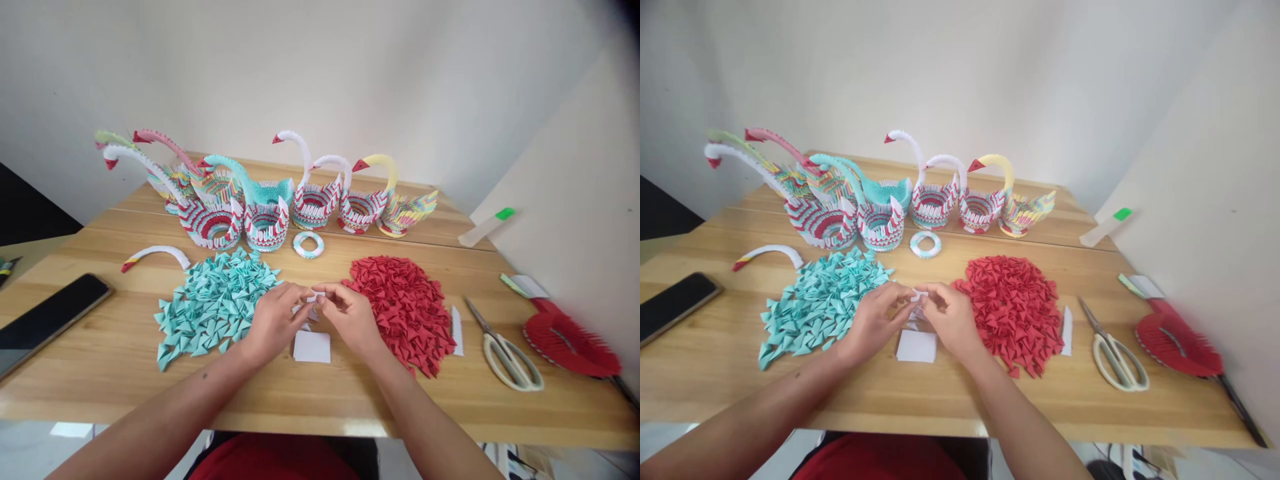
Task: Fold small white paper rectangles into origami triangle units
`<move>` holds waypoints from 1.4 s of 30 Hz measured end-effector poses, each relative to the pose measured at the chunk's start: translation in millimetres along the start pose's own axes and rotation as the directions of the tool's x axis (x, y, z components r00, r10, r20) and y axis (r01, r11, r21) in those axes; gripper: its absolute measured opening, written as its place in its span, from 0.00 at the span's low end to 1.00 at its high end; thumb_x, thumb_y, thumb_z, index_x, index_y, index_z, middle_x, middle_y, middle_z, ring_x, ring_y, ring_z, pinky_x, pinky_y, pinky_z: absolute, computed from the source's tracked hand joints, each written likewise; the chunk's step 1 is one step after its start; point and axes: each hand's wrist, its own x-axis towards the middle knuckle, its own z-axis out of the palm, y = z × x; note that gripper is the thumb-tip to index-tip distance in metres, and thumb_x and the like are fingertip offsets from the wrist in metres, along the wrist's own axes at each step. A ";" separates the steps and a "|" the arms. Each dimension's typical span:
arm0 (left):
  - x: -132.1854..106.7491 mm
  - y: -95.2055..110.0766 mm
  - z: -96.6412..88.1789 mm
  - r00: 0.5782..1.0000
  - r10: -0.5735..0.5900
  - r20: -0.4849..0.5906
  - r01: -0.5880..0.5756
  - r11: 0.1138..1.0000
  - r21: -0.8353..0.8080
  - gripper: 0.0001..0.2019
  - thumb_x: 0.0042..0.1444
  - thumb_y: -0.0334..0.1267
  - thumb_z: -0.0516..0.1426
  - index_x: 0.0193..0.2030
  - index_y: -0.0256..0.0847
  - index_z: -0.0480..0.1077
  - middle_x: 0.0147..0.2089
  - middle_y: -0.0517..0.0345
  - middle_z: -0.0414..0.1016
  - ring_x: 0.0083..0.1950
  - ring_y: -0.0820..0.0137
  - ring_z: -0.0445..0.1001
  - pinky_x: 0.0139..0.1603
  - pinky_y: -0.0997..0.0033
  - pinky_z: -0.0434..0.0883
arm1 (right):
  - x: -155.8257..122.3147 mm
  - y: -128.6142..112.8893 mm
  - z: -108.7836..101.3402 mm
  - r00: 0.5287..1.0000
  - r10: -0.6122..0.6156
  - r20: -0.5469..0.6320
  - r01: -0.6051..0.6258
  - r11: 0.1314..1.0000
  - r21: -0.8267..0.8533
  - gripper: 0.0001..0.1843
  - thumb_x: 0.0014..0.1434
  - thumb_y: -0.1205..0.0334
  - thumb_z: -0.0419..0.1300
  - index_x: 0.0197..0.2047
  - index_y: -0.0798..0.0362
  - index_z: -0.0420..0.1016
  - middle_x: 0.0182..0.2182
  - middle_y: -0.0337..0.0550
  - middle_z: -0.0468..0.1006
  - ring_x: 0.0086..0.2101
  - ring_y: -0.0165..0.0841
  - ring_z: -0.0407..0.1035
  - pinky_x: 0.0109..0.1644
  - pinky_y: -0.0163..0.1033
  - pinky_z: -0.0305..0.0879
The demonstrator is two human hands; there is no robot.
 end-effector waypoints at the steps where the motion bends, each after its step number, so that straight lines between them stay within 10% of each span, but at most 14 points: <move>1: 0.6 -0.5 -0.3 0.999 0.050 -0.014 -0.050 0.998 0.036 0.03 0.58 0.32 0.57 0.39 0.40 0.71 0.37 0.54 0.76 0.39 0.67 0.72 0.41 0.68 0.67 | 0.0 0.1 0.3 1.000 -0.002 -0.002 0.002 1.000 -0.004 0.14 0.54 0.58 0.59 0.41 0.55 0.79 0.29 0.42 0.78 0.28 0.31 0.70 0.31 0.34 0.66; 7: 2.2 0.0 -3.2 0.985 0.167 -0.040 -0.162 0.981 0.104 0.05 0.60 0.31 0.55 0.40 0.41 0.71 0.43 0.51 0.75 0.44 0.66 0.72 0.45 0.65 0.69 | 0.0 0.3 1.0 1.000 0.003 0.003 -0.003 1.000 -0.027 0.14 0.55 0.58 0.59 0.41 0.55 0.80 0.28 0.42 0.78 0.27 0.31 0.69 0.31 0.34 0.66; 42: 7.0 5.3 -7.1 0.992 -0.127 -0.020 0.115 0.946 -0.302 0.06 0.57 0.31 0.56 0.30 0.39 0.71 0.36 0.52 0.77 0.39 0.68 0.74 0.42 0.69 0.69 | -0.4 -5.1 -3.1 0.997 0.007 0.070 -0.007 1.000 0.001 0.14 0.55 0.60 0.58 0.43 0.54 0.78 0.29 0.40 0.76 0.29 0.31 0.69 0.33 0.35 0.66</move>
